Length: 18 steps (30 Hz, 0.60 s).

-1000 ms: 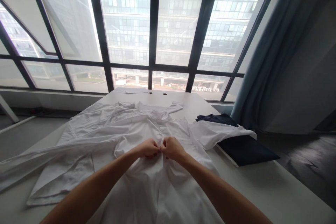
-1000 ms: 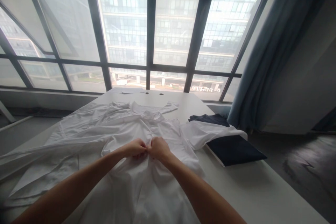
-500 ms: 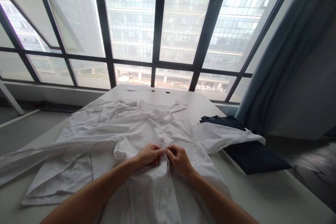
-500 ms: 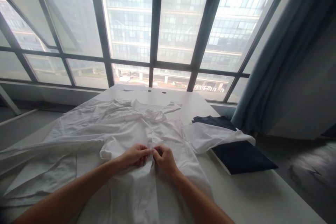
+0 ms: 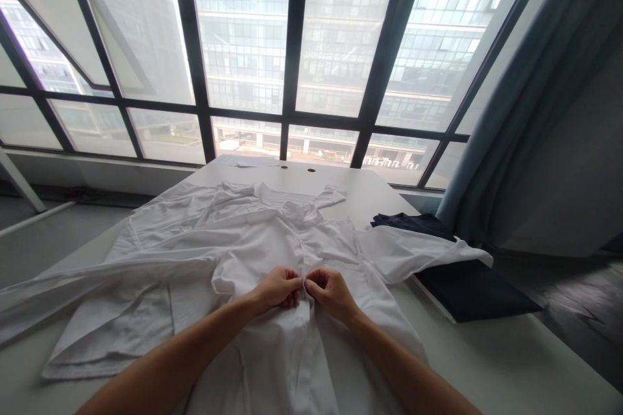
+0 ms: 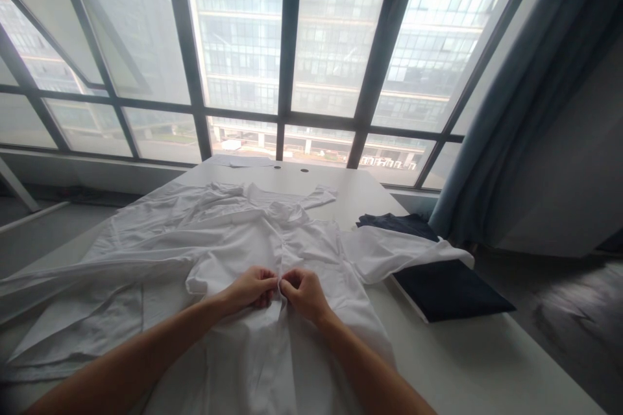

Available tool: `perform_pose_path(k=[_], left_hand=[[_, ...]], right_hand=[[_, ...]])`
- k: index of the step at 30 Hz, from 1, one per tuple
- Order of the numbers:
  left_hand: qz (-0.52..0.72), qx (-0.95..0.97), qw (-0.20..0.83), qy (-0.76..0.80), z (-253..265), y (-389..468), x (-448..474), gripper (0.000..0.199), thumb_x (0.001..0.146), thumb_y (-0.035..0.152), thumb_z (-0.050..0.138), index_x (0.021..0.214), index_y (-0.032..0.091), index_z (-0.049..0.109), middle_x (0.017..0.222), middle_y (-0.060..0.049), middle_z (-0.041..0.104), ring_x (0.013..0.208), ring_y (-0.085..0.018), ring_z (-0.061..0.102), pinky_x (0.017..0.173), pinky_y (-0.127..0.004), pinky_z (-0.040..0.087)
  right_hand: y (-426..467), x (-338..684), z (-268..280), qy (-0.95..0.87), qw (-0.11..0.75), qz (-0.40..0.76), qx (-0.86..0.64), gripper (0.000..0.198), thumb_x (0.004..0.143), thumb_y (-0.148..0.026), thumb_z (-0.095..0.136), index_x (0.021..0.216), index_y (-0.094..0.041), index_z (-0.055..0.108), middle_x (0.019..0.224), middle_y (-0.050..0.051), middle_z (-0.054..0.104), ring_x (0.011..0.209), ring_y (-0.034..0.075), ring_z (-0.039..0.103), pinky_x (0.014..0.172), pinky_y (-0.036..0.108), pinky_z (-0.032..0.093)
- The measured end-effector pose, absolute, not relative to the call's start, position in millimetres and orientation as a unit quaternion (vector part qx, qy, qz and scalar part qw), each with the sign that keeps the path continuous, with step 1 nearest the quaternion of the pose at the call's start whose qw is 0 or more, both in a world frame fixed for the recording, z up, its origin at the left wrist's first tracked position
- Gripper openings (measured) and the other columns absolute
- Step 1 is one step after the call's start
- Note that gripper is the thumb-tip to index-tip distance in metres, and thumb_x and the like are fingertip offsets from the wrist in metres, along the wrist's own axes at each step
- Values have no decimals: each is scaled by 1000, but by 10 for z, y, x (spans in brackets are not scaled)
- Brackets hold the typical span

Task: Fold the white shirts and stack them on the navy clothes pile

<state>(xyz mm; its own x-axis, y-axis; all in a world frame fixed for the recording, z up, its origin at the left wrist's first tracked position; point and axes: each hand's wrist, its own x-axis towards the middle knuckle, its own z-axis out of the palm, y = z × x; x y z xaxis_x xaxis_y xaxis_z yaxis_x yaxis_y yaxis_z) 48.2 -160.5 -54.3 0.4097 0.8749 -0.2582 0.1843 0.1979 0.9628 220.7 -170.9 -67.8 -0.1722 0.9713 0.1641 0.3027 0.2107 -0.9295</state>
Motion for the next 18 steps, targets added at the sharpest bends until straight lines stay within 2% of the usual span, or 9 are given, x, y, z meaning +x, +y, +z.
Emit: perform_pose_path(k=[9,13,18], left_hand=[[289,559,607,485,-511,-1634,522,53,65,67,69,66,15,56,51,3,53,39,-7,45,39,-21,28],[299,564,595,489,-549,-1624,535,48,68,61,70,62,16,54,46,6,48,36,-6,39,39,-21,25],[315,574,586,478,-636,-1597,552,39,75,52,63,62,17,55,44,6,45,36,-7,38,39,-21,26]], right_hand=[[-1791,2124,-650,-693,405,279,-527,14,76,-26,62,73,-14,69,63,2,67,58,14,56,56,24,40],[-1809,2113,-643,-701,402,266,-527,13,76,-24,62,73,-14,69,62,2,67,57,13,56,56,23,39],[-1755,2194,-647,-697,395,321,-505,23,78,-35,65,74,-14,71,66,4,69,60,14,58,57,24,42]])
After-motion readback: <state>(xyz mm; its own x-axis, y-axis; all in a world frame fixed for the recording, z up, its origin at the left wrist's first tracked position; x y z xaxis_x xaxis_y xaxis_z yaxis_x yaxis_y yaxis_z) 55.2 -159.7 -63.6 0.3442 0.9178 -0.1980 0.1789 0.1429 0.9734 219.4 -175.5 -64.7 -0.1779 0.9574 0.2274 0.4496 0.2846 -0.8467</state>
